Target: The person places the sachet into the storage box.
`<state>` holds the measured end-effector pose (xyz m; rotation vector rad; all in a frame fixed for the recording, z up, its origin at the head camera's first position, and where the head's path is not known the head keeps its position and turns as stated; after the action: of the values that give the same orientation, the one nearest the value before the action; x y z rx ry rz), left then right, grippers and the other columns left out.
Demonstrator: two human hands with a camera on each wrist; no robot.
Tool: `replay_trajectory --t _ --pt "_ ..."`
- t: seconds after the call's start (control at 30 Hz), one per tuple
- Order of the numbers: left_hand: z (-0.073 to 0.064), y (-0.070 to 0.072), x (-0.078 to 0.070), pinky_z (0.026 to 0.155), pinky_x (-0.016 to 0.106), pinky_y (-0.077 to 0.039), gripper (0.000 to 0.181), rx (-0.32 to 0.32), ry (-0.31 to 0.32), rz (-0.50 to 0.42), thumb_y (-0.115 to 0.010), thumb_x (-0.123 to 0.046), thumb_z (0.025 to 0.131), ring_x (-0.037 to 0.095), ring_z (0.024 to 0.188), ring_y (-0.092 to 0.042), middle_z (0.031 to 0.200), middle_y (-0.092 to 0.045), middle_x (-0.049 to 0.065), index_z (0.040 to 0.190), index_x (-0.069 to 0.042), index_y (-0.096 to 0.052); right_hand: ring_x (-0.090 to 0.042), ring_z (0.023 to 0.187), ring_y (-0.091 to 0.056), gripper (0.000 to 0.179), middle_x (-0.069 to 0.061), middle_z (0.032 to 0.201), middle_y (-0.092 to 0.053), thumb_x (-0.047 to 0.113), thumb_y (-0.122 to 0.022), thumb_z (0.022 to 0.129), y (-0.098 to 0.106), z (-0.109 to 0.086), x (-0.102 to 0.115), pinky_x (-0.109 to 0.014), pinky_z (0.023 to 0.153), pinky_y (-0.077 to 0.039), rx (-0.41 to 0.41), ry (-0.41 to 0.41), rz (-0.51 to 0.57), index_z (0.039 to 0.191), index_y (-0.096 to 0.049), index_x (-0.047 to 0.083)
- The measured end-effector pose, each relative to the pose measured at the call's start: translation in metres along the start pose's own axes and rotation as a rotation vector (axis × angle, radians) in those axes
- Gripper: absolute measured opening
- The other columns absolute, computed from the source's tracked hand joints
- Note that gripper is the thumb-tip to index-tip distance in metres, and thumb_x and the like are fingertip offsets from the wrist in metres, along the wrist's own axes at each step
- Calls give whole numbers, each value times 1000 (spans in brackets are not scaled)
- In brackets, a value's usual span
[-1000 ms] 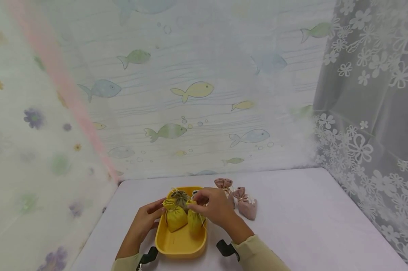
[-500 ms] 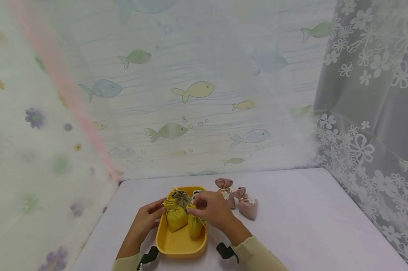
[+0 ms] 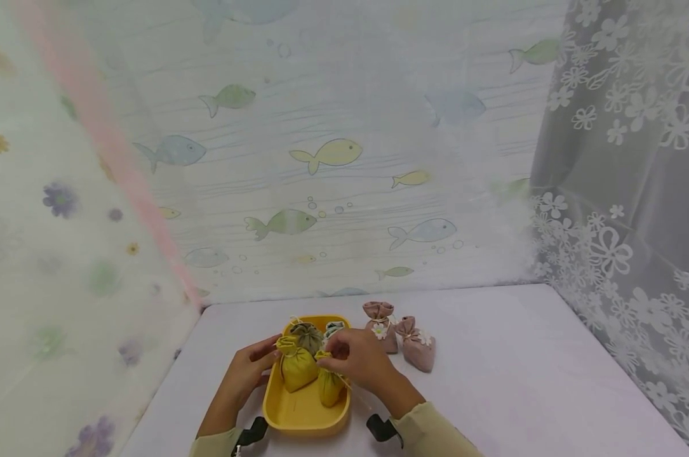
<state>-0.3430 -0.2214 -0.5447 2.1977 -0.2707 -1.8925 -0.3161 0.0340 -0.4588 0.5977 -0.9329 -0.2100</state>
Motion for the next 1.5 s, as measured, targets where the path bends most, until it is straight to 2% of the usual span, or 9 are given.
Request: replay_trajectory --t 0.27,0.57,0.73,0.9,1.03,1.17,1.3,1.5 --pt "0 0 -1 85 42 -64 49 1 -4 0 -71 -30 99 25 115 -70 143 -62 16 147 -23 -61 -1 71 -61 20 17 82 -67 38 -86 85 -2 -1 -1 -22 64 -57 14 -7 0 95 -74 26" --pt "0 0 0 86 42 -64 48 -1 9 -8 -71 -29 99 26 117 -69 142 -63 15 146 -23 -61 -2 72 -61 27 10 85 -69 42 -86 84 3 0 0 -22 63 -56 15 6 5 99 -75 23" --pt "0 1 -1 85 41 -64 48 -6 11 -5 -71 -29 99 27 117 -70 143 -63 16 146 -23 -62 -2 74 -62 29 13 88 -70 47 -85 84 5 1 -3 -22 65 -57 21 -10 -13 99 -75 24" --pt "1 0 0 85 42 -64 50 4 3 -5 -71 -30 99 27 116 -70 143 -62 16 147 -22 -61 -1 76 -64 31 15 90 -70 49 -84 84 10 2 -7 -26 66 -59 -4 -2 -50 100 -76 23" --pt "2 0 1 85 41 -64 50 6 4 -4 -71 -30 99 26 117 -70 143 -63 16 147 -23 -61 -2 77 -63 27 12 90 -71 44 -84 86 18 3 -8 -28 66 -59 -37 -4 -55 100 -76 22" --pt "4 1 1 85 41 -64 49 6 9 -7 -72 -31 99 25 117 -69 142 -63 15 146 -24 -62 -4 76 -63 21 10 88 -70 37 -85 87 29 7 -11 -25 66 -57 -92 -45 -73 98 -76 21" --pt "5 0 1 86 41 -64 49 4 11 -6 -72 -31 98 25 116 -70 142 -63 15 146 -24 -62 -5 76 -64 19 10 87 -69 34 -86 85 38 10 -21 -21 66 -56 -158 -131 -128 96 -75 22" --pt "3 1 0 86 42 -64 49 7 11 -7 -71 -30 99 25 116 -70 142 -63 15 147 -24 -61 -13 85 -67 22 7 94 -70 35 -85 86 46 14 -40 -31 73 -57 -194 -264 -190 99 -74 22"
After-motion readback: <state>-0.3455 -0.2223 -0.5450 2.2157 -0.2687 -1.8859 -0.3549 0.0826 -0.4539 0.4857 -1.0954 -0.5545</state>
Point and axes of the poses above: each hand's wrist, its own z-axis towards the middle knuckle, its own y-axis out of the back of the hand, x = y × z, the point moved 8 cm from there along z, towards the middle knuckle
